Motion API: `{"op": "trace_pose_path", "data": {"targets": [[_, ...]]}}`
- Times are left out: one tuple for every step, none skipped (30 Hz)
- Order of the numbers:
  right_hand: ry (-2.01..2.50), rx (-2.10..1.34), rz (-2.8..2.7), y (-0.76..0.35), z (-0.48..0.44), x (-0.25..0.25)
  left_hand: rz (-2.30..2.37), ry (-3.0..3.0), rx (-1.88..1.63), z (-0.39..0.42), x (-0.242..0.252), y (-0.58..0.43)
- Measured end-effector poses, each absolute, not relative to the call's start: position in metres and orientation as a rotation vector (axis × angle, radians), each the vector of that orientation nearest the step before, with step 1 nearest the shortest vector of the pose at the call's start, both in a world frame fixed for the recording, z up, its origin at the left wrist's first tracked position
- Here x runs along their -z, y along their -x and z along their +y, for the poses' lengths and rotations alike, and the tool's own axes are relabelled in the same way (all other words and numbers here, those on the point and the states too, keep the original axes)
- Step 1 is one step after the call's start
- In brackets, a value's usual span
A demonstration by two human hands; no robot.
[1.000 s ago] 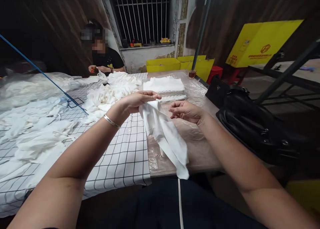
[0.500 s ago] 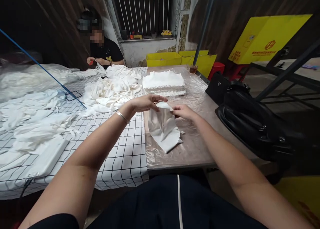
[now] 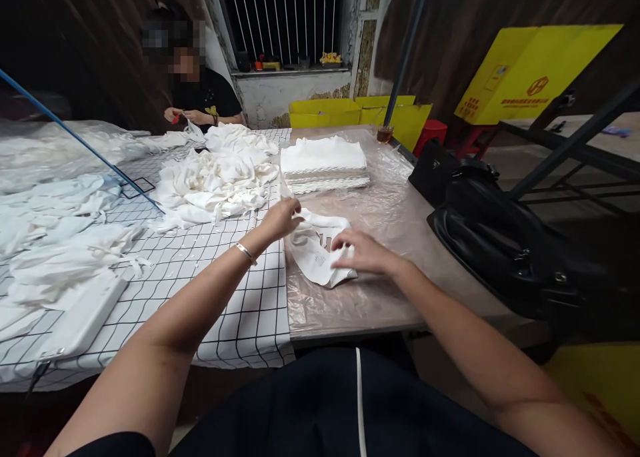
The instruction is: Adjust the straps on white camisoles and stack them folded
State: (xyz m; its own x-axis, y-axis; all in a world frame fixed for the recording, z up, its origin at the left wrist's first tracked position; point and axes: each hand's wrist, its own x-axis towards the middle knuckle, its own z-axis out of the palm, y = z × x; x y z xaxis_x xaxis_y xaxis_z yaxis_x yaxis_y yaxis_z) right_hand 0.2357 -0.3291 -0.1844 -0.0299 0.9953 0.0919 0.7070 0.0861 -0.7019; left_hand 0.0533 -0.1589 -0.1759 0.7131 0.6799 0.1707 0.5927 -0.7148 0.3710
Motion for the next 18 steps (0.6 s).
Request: {"op": "trace_pose_path", "data": {"targets": [[1.633,-0.686,-1.965,-0.227,-0.334,0.190,0.838,-2.590,-0.345,-0.163,0.178,-0.050],[1.623,-0.688,-2.085,-0.219,-0.338,0.195,0.692,-2.521,-0.236,-0.168,0.179,-0.047],[1.640,-0.672,-2.140,-0.214,-0.340,0.199,0.583,-2.431,-0.127,-0.172,0.181,-0.044],[1.651,-0.663,-2.141,-0.211,-0.341,0.200,0.512,-2.335,-0.036,-0.177,0.184,-0.040],[1.630,-0.694,-2.100,-0.211,-0.340,0.200,0.473,-2.243,0.031,-0.181,0.186,-0.038],[1.572,-0.767,-2.016,-0.214,-0.337,0.196,0.452,-2.159,0.077,-0.185,0.188,-0.035],[1.481,-0.860,-1.897,-0.219,-0.333,0.190,0.446,-2.089,0.103,-0.188,0.190,-0.033],[1.370,-0.950,-1.752,-0.225,-0.328,0.180,0.450,-2.035,0.114,-0.190,0.191,-0.032],[1.261,-1.025,-1.602,-0.234,-0.323,0.168,0.464,-1.989,0.099,-0.191,0.191,-0.032],[1.171,-1.077,-1.463,-0.243,-0.318,0.154,0.482,-1.940,0.070,-0.191,0.191,-0.033],[1.103,-1.102,-1.348,-0.253,-0.313,0.137,0.496,-1.883,0.025,-0.189,0.189,-0.033],[1.058,-1.109,-1.265,-0.264,-0.310,0.121,0.500,-1.820,-0.031,-0.186,0.186,-0.033],[1.038,-1.104,-1.210,-0.275,-0.307,0.104,0.492,-1.750,-0.088,-0.182,0.181,-0.032],[1.042,-1.092,-1.177,-0.286,-0.306,0.088,0.473,-1.681,-0.137,-0.177,0.174,-0.030],[1.065,-1.075,-1.156,-0.297,-0.306,0.074,0.449,-1.622,-0.177,-0.172,0.167,-0.027],[1.099,-1.054,-1.145,-0.307,-0.307,0.062,0.423,-1.576,-0.207,-0.166,0.158,-0.023],[1.140,-1.038,-1.145,-0.317,-0.309,0.052,0.400,-1.545,-0.232,-0.161,0.149,-0.018],[1.189,-1.028,-1.155,-0.326,-0.312,0.045,0.378,-1.525,-0.250,-0.157,0.140,-0.012]]}}
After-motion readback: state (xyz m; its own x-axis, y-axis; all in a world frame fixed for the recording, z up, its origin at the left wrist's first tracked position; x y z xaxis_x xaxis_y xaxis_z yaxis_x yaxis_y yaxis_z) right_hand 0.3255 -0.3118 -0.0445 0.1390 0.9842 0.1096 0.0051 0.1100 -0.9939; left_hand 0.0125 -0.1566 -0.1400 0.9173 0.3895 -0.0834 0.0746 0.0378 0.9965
